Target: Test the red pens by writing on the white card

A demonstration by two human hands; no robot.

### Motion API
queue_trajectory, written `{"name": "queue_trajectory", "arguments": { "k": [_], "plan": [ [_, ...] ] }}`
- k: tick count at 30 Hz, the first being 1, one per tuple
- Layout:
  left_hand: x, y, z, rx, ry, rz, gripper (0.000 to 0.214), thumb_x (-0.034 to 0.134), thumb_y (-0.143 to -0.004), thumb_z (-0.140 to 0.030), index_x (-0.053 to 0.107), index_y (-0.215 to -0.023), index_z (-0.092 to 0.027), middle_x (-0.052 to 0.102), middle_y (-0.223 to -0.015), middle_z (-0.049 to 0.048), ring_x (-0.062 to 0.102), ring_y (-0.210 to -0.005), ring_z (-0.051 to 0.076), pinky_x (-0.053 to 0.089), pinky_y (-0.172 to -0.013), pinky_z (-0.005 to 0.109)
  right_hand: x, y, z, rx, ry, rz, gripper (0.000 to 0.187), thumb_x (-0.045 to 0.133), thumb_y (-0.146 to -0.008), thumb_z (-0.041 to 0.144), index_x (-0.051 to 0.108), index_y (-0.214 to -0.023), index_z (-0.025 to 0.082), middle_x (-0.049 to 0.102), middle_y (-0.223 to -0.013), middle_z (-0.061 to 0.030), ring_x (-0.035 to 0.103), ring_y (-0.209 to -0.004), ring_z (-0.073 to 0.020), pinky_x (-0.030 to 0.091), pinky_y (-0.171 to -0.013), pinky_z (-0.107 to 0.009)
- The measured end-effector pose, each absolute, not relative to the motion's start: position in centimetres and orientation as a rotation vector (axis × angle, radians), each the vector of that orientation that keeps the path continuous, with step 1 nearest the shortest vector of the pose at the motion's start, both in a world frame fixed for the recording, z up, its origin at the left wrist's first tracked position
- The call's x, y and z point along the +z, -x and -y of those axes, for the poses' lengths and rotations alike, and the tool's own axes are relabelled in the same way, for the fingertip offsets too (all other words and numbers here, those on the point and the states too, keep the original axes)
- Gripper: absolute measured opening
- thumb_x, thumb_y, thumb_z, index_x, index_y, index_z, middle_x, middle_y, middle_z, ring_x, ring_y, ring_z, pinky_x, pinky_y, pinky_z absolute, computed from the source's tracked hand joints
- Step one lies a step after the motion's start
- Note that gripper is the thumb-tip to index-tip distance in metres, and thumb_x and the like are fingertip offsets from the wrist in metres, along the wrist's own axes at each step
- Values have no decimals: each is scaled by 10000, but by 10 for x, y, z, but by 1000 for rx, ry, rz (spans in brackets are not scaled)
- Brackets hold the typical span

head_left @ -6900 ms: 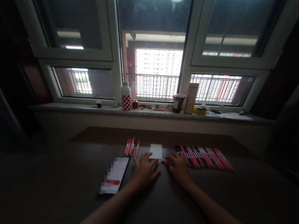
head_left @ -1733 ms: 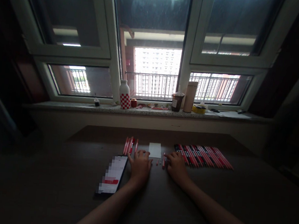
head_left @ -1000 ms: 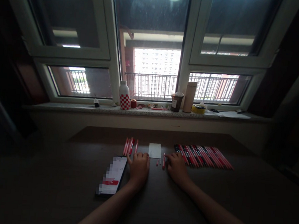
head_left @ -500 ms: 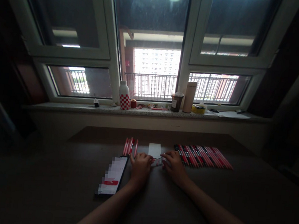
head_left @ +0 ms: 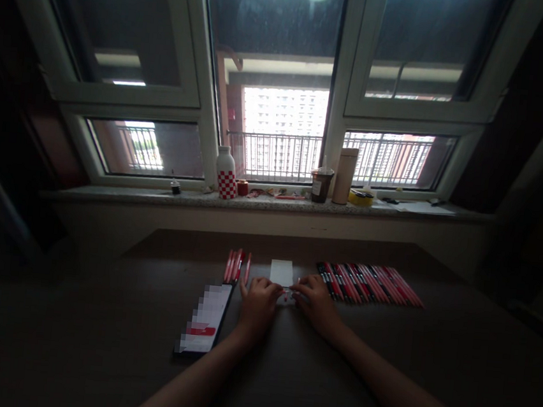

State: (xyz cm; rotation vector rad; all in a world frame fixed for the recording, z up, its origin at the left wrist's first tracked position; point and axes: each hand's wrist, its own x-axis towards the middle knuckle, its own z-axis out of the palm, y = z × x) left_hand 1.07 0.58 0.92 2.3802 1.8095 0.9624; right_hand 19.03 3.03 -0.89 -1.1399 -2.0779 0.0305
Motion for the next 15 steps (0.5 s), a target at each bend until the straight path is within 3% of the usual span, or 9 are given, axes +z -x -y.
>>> {"name": "queue_trajectory", "arguments": {
  "k": [15],
  "plan": [
    [11,-11,-6,948,-2341,-1799,252,442,-920,-325,687,-945,-270,658,-977,37,523,-1040,211,128,-1098,556,-8,-191,-30,-4,1191,2089,148,582,-854,178,700,-930,225,590,-942,-63,491,-962,-219,399,-867,-360]
  ]
}}
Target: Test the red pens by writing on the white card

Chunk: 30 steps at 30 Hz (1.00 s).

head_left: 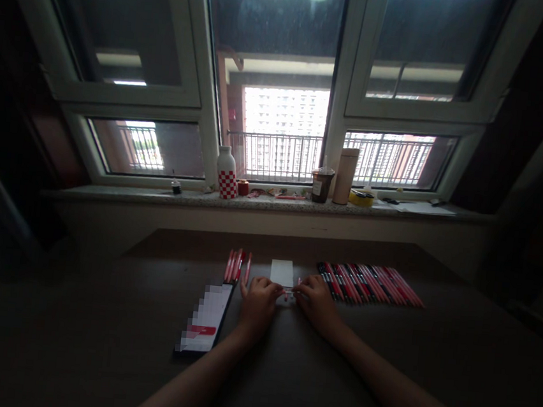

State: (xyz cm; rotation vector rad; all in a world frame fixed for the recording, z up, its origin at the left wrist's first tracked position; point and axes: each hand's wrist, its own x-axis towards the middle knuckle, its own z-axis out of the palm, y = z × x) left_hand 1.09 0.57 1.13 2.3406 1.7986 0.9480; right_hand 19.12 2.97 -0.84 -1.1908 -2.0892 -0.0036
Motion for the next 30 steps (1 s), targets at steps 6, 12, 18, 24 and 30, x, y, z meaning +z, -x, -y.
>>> {"name": "queue_trajectory", "arguments": {
  "k": [6,12,18,24,30],
  "plan": [
    [11,-11,-6,980,-2321,-1851,230,452,-914,-312,678,-921,-274,658,-966,23,523,-1028,211,152,-1089,543,-9,-193,-30,5,1222,2069,129,585,-856,189,695,-915,221,588,-911,-54,492,-933,-215,387,-844,-344],
    [11,-9,-6,1019,-2299,-1906,227,433,-920,-292,659,-932,-271,654,-978,9,528,-1015,208,212,-1062,497,-9,-193,-31,32,1260,2032,131,580,-854,180,693,-910,214,587,-899,-50,493,-924,-213,385,-834,-332],
    [12,-7,-5,994,-2300,-1974,248,409,-926,-285,655,-947,-263,655,-1004,16,529,-1005,209,288,-1012,431,-11,-194,-33,56,1285,2004,146,564,-847,147,697,-895,187,583,-901,-62,508,-911,-208,399,-814,-311],
    [12,-8,-5,997,-2289,-1995,248,410,-929,-298,654,-952,-259,657,-1003,13,532,-997,210,302,-991,426,-9,-194,-32,47,1315,1991,162,554,-844,133,704,-881,183,582,-897,-68,512,-907,-207,402,-804,-302],
    [13,-8,-5,1000,-2258,-2026,235,423,-924,-286,655,-955,-267,656,-1010,13,530,-1010,212,287,-1002,431,-10,-196,-33,68,1337,1980,153,567,-838,132,704,-889,179,584,-891,-65,517,-904,-208,397,-804,-302]
  ]
}}
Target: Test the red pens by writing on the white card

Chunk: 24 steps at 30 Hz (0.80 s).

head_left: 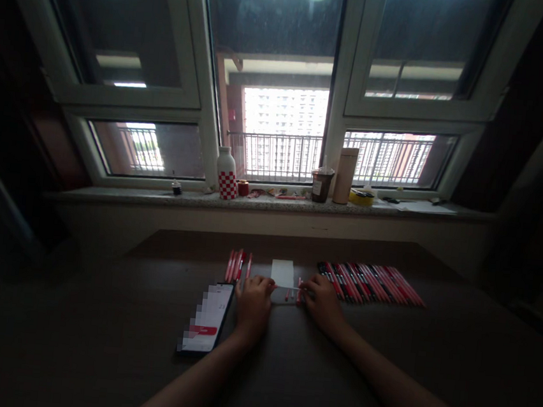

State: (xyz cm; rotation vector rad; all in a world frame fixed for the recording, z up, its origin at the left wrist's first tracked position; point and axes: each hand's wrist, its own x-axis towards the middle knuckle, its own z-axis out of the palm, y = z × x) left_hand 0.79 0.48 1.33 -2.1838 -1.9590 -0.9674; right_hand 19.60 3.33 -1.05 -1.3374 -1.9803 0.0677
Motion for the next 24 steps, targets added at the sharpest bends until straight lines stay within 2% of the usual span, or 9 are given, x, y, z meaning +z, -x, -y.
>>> {"name": "queue_trajectory", "arguments": {
  "k": [9,13,18,24],
  "plan": [
    [11,-8,-5,-913,2164,1978,237,414,-913,-223,650,-921,-250,661,-970,25,533,-998,213,270,-1014,437,-13,-196,-35,62,1375,1967,137,571,-836,153,701,-857,186,580,-883,-58,511,-900,-208,394,-803,-300],
    [6,-6,-8,-943,2173,1970,260,419,-903,-194,638,-1018,-275,662,-1032,17,540,-1021,214,243,-1039,454,-12,-196,-34,67,1385,1987,141,569,-835,149,701,-863,193,582,-893,-56,512,-903,-205,392,-797,-295],
    [2,-3,-11,-955,2187,1967,283,420,-888,-161,640,-1025,-276,646,-1051,15,543,-1042,199,221,-1054,454,-12,-196,-34,72,1399,1991,152,567,-831,139,706,-861,193,583,-890,-57,514,-906,-205,390,-802,-295],
    [4,-3,-12,-901,2194,2034,277,422,-883,-166,670,-980,-243,631,-1063,36,519,-1051,209,272,-997,406,-12,-196,-34,70,1412,1986,161,551,-832,136,702,-854,190,581,-891,-60,516,-902,-205,393,-798,-296]
  ]
}}
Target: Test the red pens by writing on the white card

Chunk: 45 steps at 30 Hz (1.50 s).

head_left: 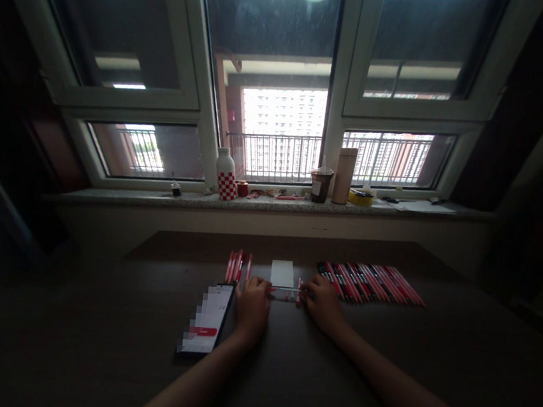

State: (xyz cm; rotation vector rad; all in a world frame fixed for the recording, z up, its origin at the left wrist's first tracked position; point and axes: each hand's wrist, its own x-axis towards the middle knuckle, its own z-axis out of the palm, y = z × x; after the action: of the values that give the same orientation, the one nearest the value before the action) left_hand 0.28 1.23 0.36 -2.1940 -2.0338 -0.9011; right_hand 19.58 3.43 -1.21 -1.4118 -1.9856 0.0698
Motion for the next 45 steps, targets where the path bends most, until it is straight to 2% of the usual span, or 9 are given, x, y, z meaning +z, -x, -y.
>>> {"name": "queue_trajectory", "arguments": {
  "k": [3,18,35,45],
  "plan": [
    [4,-3,-12,-873,2174,2026,258,428,-888,-190,675,-940,-242,638,-1039,37,511,-1035,216,282,-979,400,-13,-196,-34,61,1412,1983,155,560,-823,140,703,-854,191,583,-890,-61,515,-911,-210,393,-802,-302],
    [7,-7,-9,-839,2069,2040,296,385,-922,-315,647,-1031,-229,662,-1022,61,519,-1028,243,279,-1005,448,-13,-197,-36,62,1452,1918,184,522,-853,160,702,-876,189,596,-890,-72,528,-907,-217,400,-801,-313],
    [6,-7,-11,-722,2024,2072,263,423,-883,-306,643,-990,-212,647,-1003,84,512,-1036,268,275,-999,500,-12,-197,-35,64,1451,1915,179,525,-860,182,704,-875,186,595,-879,-69,530,-903,-218,401,-797,-310],
    [8,-7,-10,-748,2011,2088,296,452,-877,-317,620,-1100,-219,634,-1065,82,501,-1044,275,291,-983,478,-13,-197,-36,48,1449,1919,176,530,-860,191,706,-874,190,593,-877,-73,528,-903,-224,402,-802,-321]
  ]
}}
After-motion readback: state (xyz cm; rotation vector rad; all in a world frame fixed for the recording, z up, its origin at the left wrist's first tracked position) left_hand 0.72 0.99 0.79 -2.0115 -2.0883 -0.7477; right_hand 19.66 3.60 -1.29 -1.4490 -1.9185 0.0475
